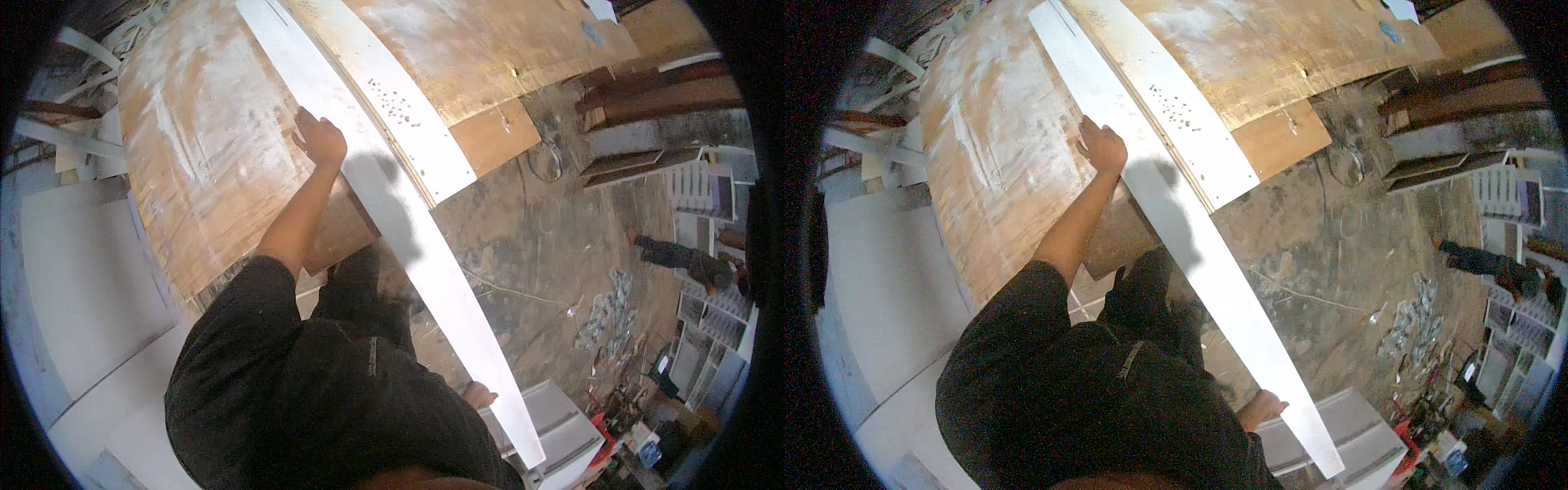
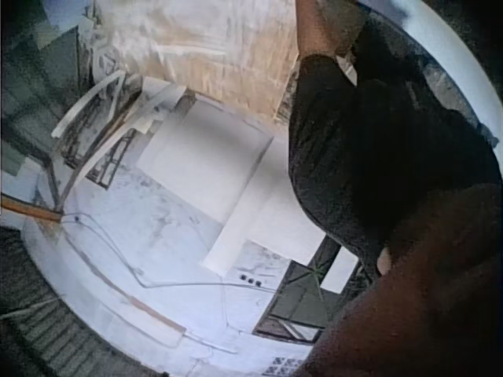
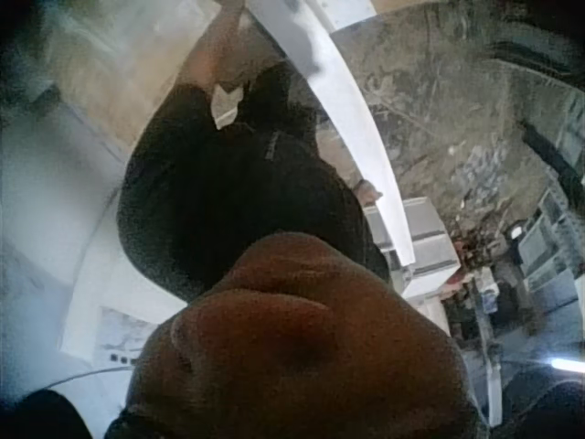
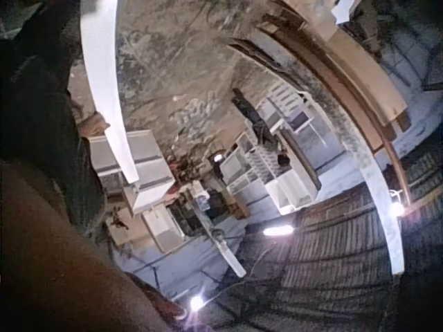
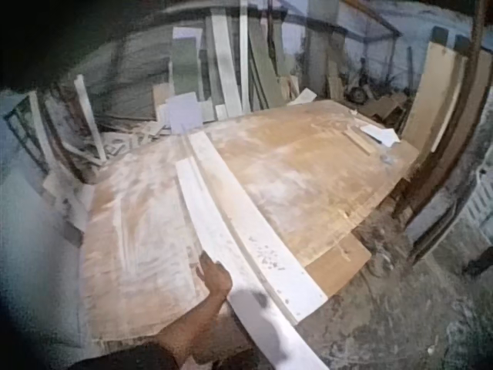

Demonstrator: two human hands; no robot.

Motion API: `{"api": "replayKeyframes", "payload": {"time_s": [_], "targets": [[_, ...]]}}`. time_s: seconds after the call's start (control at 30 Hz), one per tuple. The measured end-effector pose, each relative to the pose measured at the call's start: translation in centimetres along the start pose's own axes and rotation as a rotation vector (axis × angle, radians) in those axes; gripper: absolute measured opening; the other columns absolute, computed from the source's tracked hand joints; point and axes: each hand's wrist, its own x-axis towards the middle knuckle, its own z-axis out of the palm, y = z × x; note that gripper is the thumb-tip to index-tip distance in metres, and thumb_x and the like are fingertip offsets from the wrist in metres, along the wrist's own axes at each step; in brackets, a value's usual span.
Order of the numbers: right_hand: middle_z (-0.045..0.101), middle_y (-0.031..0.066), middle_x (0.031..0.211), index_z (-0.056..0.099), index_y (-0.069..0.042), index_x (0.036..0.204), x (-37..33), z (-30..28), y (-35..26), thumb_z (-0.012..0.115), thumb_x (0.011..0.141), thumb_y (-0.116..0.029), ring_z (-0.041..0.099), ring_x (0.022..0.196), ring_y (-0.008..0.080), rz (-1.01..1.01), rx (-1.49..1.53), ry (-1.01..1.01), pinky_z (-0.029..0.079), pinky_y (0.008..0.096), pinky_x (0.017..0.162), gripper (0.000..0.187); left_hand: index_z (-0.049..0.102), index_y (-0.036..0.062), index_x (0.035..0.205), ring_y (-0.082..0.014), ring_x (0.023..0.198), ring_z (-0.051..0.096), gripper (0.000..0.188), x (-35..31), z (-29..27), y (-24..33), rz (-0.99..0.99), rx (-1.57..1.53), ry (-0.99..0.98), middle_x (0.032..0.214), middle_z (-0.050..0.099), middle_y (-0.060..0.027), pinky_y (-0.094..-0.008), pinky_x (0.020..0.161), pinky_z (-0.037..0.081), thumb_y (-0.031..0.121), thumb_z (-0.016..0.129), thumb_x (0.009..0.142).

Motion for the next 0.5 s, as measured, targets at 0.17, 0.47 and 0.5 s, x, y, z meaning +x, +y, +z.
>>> {"api": "replayKeyframes", "payload": {"time_s": [0.17,0.47,0.5], "targets": [[0.069,0.0182,0.097,0.068,-0.001,0.091,0.1,3.8,0.8,0.047,0.093,-0.05,0.065,0.085,0.0264,-0.004,0.002,0.294,0.048,0.044,0.077,0.053,0.02,-0.0074,0.149,-0.03,0.148,0.017,0.059,2.3,0.5,-0.1,0.003,-0.039,-0.01,0.157,0.024,-0.0194,-0.0525,0.119,0.008,0.021,0.037,0.099],[0.065,0.0138,0.114,0.067,-0.001,0.11,-1.3,7.0,0.3,0.052,0.084,-0.048,0.061,0.099,0.0241,0.043,-0.126,0.925,0.044,0.0377,0.088,0.055,0.018,-0.0093,0.148,-0.0342,0.147,0.016,0.066,-4.9,1.0,1.2,0.048,-0.022,0.016,0.157,0.022,-0.0226,-0.0525,0.118,0.01,0.025,0.041,0.098],[0.072,0.0076,0.101,0.074,-0.008,0.099,0.4,6.4,0.5,0.061,0.075,-0.046,0.066,0.088,0.0195,-0.006,-0.24,1.32,0.049,0.0348,0.077,0.047,0.019,-0.0078,0.149,-0.0332,0.147,0.019,0.065,-5.2,1.2,2.5,0.05,-0.031,0.023,0.156,0.024,-0.0218,-0.0524,0.118,0.011,0.025,0.041,0.097]]}}
